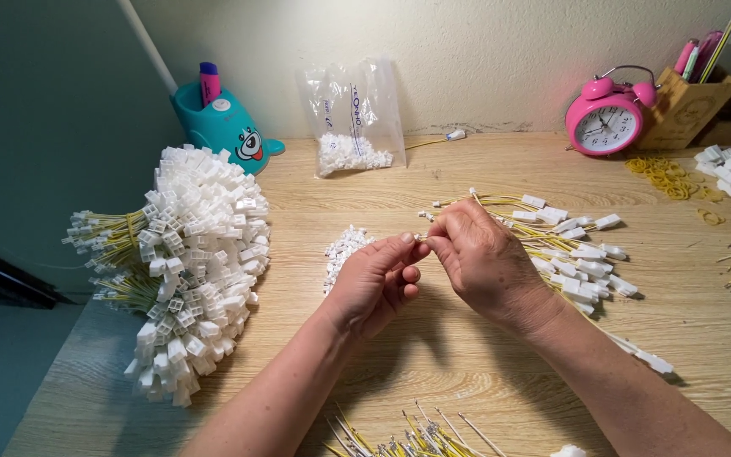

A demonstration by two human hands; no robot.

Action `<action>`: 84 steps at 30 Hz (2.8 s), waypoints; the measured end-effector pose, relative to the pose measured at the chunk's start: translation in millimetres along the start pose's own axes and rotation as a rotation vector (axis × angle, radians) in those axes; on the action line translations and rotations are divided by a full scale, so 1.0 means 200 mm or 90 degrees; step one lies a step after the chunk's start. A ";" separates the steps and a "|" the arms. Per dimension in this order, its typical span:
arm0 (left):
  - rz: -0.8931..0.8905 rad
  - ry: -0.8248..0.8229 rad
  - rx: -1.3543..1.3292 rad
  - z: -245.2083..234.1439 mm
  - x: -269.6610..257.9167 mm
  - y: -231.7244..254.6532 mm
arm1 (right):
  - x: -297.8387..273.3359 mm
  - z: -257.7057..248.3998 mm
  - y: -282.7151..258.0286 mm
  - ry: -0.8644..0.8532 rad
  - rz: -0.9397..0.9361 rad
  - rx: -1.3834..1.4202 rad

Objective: Assembling electrical connectors by manually inserting wires into plastic housings on a desk.

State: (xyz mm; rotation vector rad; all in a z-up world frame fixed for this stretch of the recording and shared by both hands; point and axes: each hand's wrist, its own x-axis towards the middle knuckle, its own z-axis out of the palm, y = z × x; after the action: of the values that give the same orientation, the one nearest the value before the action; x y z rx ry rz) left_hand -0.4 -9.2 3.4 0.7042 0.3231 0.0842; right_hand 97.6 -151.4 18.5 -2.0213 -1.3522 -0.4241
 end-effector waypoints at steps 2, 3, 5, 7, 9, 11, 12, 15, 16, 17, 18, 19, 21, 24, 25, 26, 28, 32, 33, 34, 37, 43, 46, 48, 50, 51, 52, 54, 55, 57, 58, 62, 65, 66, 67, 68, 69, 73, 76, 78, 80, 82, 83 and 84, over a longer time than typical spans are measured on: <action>-0.001 -0.001 0.000 0.00 0.01 0.00 | 0.00 0.00 0.01 -0.001 0.001 0.001; 0.007 0.007 0.011 -0.01 0.02 0.00 | 0.00 0.00 0.01 -0.011 0.024 0.028; 0.013 0.015 0.022 -0.01 0.03 0.01 | 0.02 -0.04 -0.01 -0.020 0.047 0.053; 0.046 0.019 0.048 0.00 0.02 0.03 | 0.03 -0.11 -0.04 -0.057 0.085 0.123; 0.055 0.026 0.059 -0.04 0.04 0.06 | 0.02 -0.19 -0.06 -0.076 0.108 0.115; 0.061 0.033 0.070 -0.06 0.04 0.07 | 0.00 -0.28 -0.06 -0.096 0.134 0.108; 0.071 0.037 0.093 -0.06 0.04 0.07 | -0.02 -0.32 -0.05 -0.106 0.144 0.101; 0.071 0.048 0.165 -0.03 0.05 0.02 | -0.09 -0.37 0.00 -0.131 0.180 0.056; 0.059 0.063 0.217 -0.03 0.05 -0.01 | -0.13 -0.36 0.02 -0.148 0.205 0.026; 0.054 0.063 0.213 -0.02 0.05 -0.01 | -0.14 -0.37 0.02 -0.152 0.210 0.024; 0.060 0.059 0.248 -0.01 0.04 -0.03 | -0.18 -0.37 0.02 -0.150 0.201 -0.008; 0.067 0.055 0.282 0.00 0.04 -0.04 | -0.21 -0.37 0.03 -0.149 0.192 -0.040; 0.077 0.034 0.305 0.00 0.02 -0.03 | -0.27 -0.37 0.08 -0.144 0.159 -0.078; 0.105 0.004 0.376 0.03 -0.07 0.01 | -0.36 -0.40 0.03 -0.132 0.116 -0.107; 0.120 -0.005 0.424 0.05 -0.11 0.03 | -0.38 -0.42 0.00 -0.124 0.110 -0.101; 0.119 -0.004 0.423 0.05 -0.14 0.04 | -0.40 -0.45 -0.07 -0.126 0.110 -0.101; 0.108 -0.041 0.512 0.05 -0.19 0.06 | -0.44 -0.51 -0.21 -0.271 0.222 0.013; 0.051 -0.062 0.541 0.02 -0.29 0.00 | -0.61 -0.59 -0.24 -0.434 0.241 0.075; 0.033 -0.060 0.562 0.02 -0.30 -0.02 | -0.66 -0.61 -0.24 -0.440 0.203 0.081; 0.017 -0.054 0.583 0.00 -0.32 -0.04 | -0.69 -0.62 -0.24 -0.446 0.161 0.091; 0.047 -0.064 0.637 -0.01 -0.39 -0.05 | -0.77 -0.63 -0.25 -0.505 0.274 0.103; 0.604 -0.341 1.012 0.00 -0.93 0.05 | -0.83 -0.66 -0.39 -0.274 0.084 0.103; 0.607 -0.390 1.262 -0.20 -1.15 -0.04 | -0.98 -0.57 -0.46 -0.211 0.021 0.175; 0.650 -0.341 1.330 -0.34 -1.18 -0.14 | -1.04 -0.51 -0.45 -0.176 -0.021 0.155; 0.696 -0.290 1.394 -0.41 -1.19 -0.21 | -1.06 -0.47 -0.44 -0.142 -0.062 0.132; 0.673 -0.288 1.366 -0.41 -1.19 -0.23 | -1.05 -0.45 -0.44 -0.142 -0.049 0.140; 0.658 -0.289 1.336 -0.41 -1.16 -0.24 | -1.03 -0.44 -0.44 -0.139 -0.035 0.144; 0.631 -0.291 1.324 -0.36 -1.10 -0.24 | -0.97 -0.41 -0.43 -0.128 -0.046 0.137; 0.598 -0.292 1.312 -0.33 -1.07 -0.23 | -0.94 -0.39 -0.42 -0.120 -0.055 0.135; 0.605 -0.273 1.321 -0.30 -0.98 -0.24 | -0.87 -0.37 -0.38 -0.115 -0.056 0.136; 0.603 -0.251 1.328 -0.27 -0.92 -0.24 | -0.83 -0.36 -0.36 -0.115 -0.055 0.141; 0.639 -0.204 1.314 -0.25 -0.75 -0.27 | -0.71 -0.39 -0.20 -0.143 -0.034 0.293; 0.599 -0.184 1.301 -0.22 -0.71 -0.28 | -0.65 -0.40 -0.09 -0.141 0.255 0.507; 0.597 -0.181 1.296 -0.20 -0.71 -0.28 | -0.63 -0.39 -0.05 -0.139 0.297 0.527; 0.595 -0.178 1.290 -0.18 -0.70 -0.28 | -0.61 -0.37 0.01 -0.136 0.341 0.547; 0.587 -0.176 1.293 -0.19 -0.70 -0.29 | -0.57 -0.36 0.02 -0.140 0.343 0.552; 0.600 -0.168 1.294 -0.19 -0.69 -0.29 | -0.53 -0.35 0.04 -0.149 0.382 0.525; 0.556 -0.176 1.264 -0.20 -0.69 -0.26 | -0.41 -0.33 0.09 -0.135 0.444 0.517; 0.609 -0.159 1.176 -0.28 -0.71 -0.12 | -0.37 -0.39 0.05 -0.140 0.406 0.361; 0.610 -0.130 1.163 -0.33 -0.75 -0.01 | -0.35 -0.46 -0.08 -0.132 0.338 0.330; 0.615 -0.101 1.151 -0.37 -0.79 0.06 | -0.34 -0.49 -0.19 -0.120 0.268 0.299; 0.597 -0.125 1.139 -0.37 -0.81 0.08 | -0.33 -0.50 -0.28 -0.139 0.084 0.221; 0.598 -0.120 1.142 -0.36 -0.81 0.07 | -0.33 -0.46 -0.31 -0.139 0.079 0.224; 0.583 -0.114 1.171 -0.36 -0.80 0.05 | -0.32 -0.42 -0.34 -0.195 0.061 0.183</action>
State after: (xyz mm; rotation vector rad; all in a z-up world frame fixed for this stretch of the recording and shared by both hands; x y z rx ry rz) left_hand -174.2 14.0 1.7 2.6351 -0.2429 0.6337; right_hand 16.3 -235.9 65.9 -1.9495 -1.3956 0.1254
